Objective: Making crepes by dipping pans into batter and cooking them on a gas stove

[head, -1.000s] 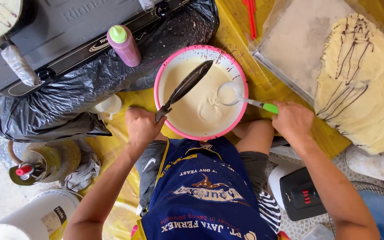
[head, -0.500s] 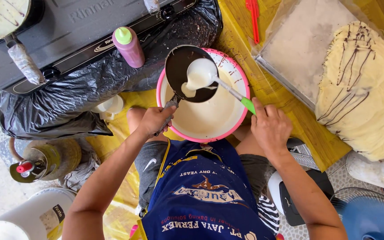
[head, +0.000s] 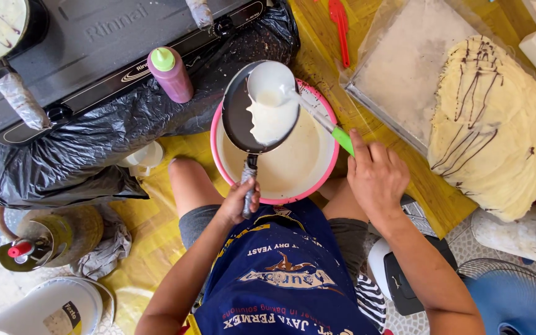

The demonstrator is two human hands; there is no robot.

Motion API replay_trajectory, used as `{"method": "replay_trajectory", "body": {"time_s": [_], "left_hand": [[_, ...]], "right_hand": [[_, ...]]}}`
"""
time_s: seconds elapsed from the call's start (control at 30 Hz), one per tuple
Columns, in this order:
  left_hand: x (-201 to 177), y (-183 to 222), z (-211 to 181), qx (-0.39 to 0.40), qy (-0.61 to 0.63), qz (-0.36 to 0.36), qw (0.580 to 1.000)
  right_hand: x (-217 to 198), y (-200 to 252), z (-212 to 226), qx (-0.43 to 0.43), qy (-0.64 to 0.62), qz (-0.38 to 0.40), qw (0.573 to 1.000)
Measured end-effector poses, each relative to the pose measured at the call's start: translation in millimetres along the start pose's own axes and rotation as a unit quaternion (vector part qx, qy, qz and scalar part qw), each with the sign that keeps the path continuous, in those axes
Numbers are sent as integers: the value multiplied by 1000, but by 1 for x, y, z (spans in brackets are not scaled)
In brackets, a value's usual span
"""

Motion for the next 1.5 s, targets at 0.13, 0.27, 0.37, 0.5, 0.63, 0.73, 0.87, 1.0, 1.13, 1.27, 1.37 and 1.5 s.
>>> {"method": "replay_trajectory", "body": {"time_s": [0.13,0.27,0.37,0.5,0.63,0.73,0.87,1.0,1.13,1.27,1.37,1.5], "left_hand": [[18,-17,-9,110,-74,3,991],[42,-17,-37,77,-99,-3,992],[62,-12,-53,-12,-107,6,994],[73,-3,-70,-165,-180,19,969],[76,5,-88,-194,-343,26,918],[77,11,-87,-177,-415,32,892],[71,22,-81,-150,-432,54,888],[55,25,-66,-124,-361,48,923],[61,31,-55,-124,-288,61,948],[61,29,-60,-125,-278,60,951],[41,23,-77,-118,-344,43,930],[40,22,-145,51,-800,8,598]], "right_hand": [[-23,12,-5,-8,18,15,1000],[-26,29,-1,1,6,27,1000],[-21,29,9,29,-2,57,998],[5,42,-6,92,-18,100,991],[31,65,-28,187,-57,201,960],[55,90,-36,236,-73,259,934],[59,100,-50,275,-84,252,924],[35,93,-65,262,-28,184,947],[23,89,-59,264,-36,171,949],[41,90,-64,324,-132,208,914],[58,105,-83,373,-148,258,879],[103,149,-86,357,-84,443,818]]}}
Point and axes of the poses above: each hand's wrist, its own y-axis away from the middle knuckle, its own x-axis out of the palm, z = x × y, the point moved 7 cm from there along -y, towards the middle knuckle, and after that the axes turned 9 degrees about x, right-handed, at the moved point
